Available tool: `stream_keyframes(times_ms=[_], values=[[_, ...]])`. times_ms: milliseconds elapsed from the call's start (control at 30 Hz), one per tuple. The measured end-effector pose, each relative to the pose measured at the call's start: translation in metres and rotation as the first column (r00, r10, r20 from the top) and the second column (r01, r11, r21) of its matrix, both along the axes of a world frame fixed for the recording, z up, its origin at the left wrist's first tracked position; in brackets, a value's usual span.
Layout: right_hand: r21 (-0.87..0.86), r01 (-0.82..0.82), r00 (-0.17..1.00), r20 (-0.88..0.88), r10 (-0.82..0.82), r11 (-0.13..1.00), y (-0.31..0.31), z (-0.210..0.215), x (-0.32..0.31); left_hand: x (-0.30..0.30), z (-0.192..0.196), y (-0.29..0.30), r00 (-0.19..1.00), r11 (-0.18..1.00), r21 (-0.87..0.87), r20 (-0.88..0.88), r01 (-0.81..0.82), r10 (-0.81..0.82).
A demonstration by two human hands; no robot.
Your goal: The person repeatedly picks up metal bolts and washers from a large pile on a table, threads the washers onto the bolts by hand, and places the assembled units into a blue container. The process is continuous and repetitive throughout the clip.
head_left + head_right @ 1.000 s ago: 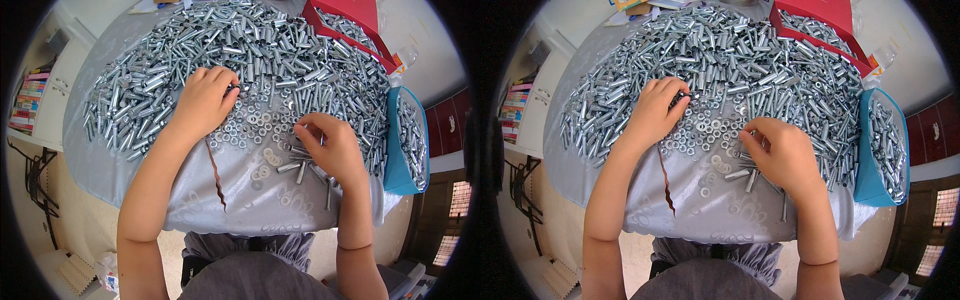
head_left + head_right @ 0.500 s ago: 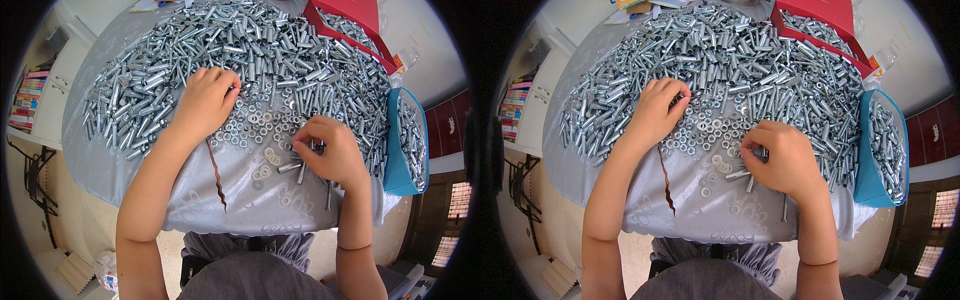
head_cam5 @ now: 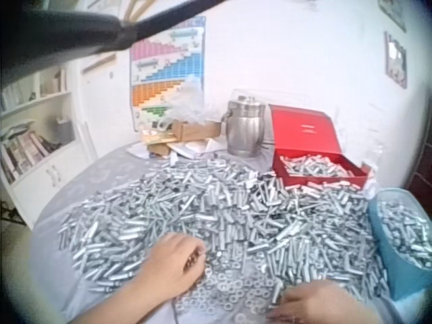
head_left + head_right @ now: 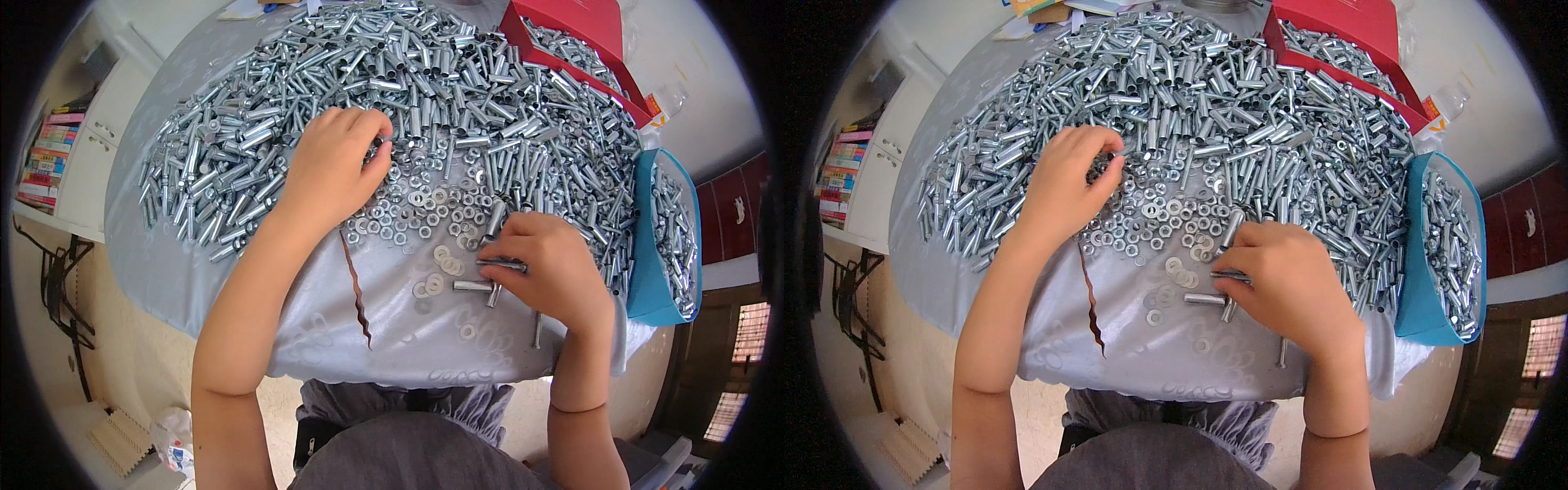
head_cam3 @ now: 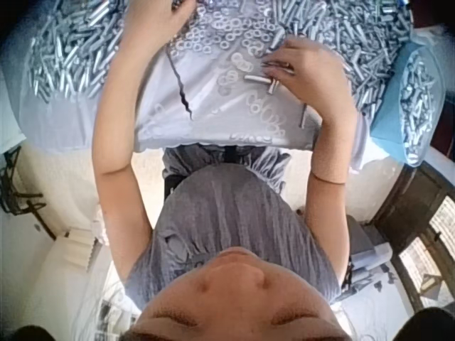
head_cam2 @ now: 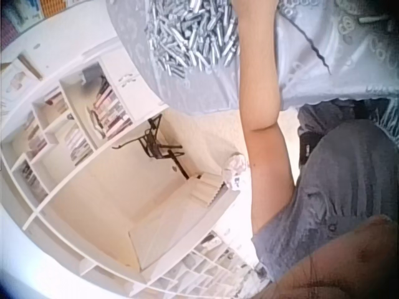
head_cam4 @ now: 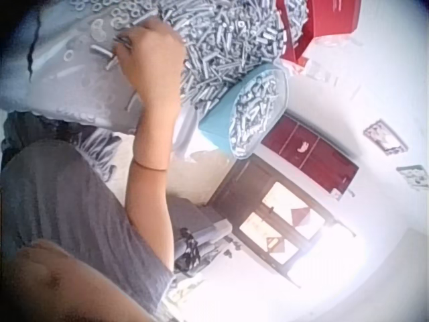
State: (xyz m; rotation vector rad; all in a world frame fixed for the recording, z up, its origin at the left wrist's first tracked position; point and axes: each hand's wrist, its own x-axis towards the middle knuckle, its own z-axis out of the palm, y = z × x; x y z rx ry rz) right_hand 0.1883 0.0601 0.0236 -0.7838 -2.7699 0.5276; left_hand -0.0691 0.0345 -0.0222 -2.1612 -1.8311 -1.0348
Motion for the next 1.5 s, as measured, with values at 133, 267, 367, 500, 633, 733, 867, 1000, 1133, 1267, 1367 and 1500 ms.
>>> stream_keyframes(times_ms=[133, 267, 367, 500, 633, 733, 867, 1000, 1133, 1267, 1367, 1500], values=[[0.037, -0.034, 0.997, -0.065, 0.036, 0.999, 0.0, -0.006, -0.004, 0.009, 0.007, -0.003, 0.982, 0.998, 0.055, 0.19, -0.001, -0.009], [-0.062, -0.017, 0.976, -0.217, 0.003, 0.998, -0.001, -0.006, -0.009, 0.018, 0.003, -0.001, 0.78, 0.992, 0.056, 0.614, 0.109, -0.12], [-0.214, 0.005, 0.955, -0.289, -0.068, 0.977, -0.003, -0.003, -0.011, 0.024, 0.007, -0.005, 0.564, 0.96, -0.035, 0.815, 0.278, -0.134], [-0.398, -0.01, 0.92, -0.363, -0.147, 0.917, -0.004, 0.0, -0.013, 0.038, 0.015, -0.012, 0.301, 0.914, -0.038, 0.949, 0.404, -0.093], [-0.653, -0.199, 0.814, -0.526, -0.248, 0.731, -0.001, -0.016, -0.014, 0.05, 0.019, -0.017, 0.175, 0.883, 0.001, 0.98, 0.469, -0.093], [-0.828, -0.289, 0.82, -0.473, -0.321, 0.481, -0.002, -0.016, -0.014, 0.054, 0.017, -0.02, 0.208, 0.889, 0.045, 0.966, 0.455, -0.155], [-0.935, -0.163, 0.87, -0.287, -0.4, 0.316, -0.007, -0.005, -0.019, 0.056, 0.016, -0.021, 0.222, 0.896, 0.113, 0.948, 0.43, -0.226], [-0.886, -0.172, 0.854, -0.352, -0.383, 0.432, -0.008, -0.018, -0.021, 0.056, 0.019, -0.023, 0.232, 0.88, 0.121, 0.94, 0.46, -0.251], [-0.886, -0.162, 0.854, -0.347, -0.388, 0.434, -0.007, -0.019, -0.021, 0.057, 0.017, -0.023, 0.242, 0.87, 0.121, 0.934, 0.477, -0.263], [-0.861, -0.192, 0.845, -0.39, -0.367, 0.471, -0.005, -0.022, -0.021, 0.056, 0.018, -0.023, 0.194, 0.86, 0.13, 0.947, 0.494, -0.255], [-0.88, -0.228, 0.771, -0.424, -0.475, 0.416, -0.005, -0.023, -0.022, 0.058, 0.012, -0.024, 0.311, 0.833, 0.07, 0.908, 0.548, -0.281], [-0.908, -0.324, 0.641, -0.417, -0.644, 0.265, -0.005, -0.016, -0.021, 0.063, 0.01, -0.029, 0.562, 0.838, -0.026, 0.753, 0.545, -0.342]])
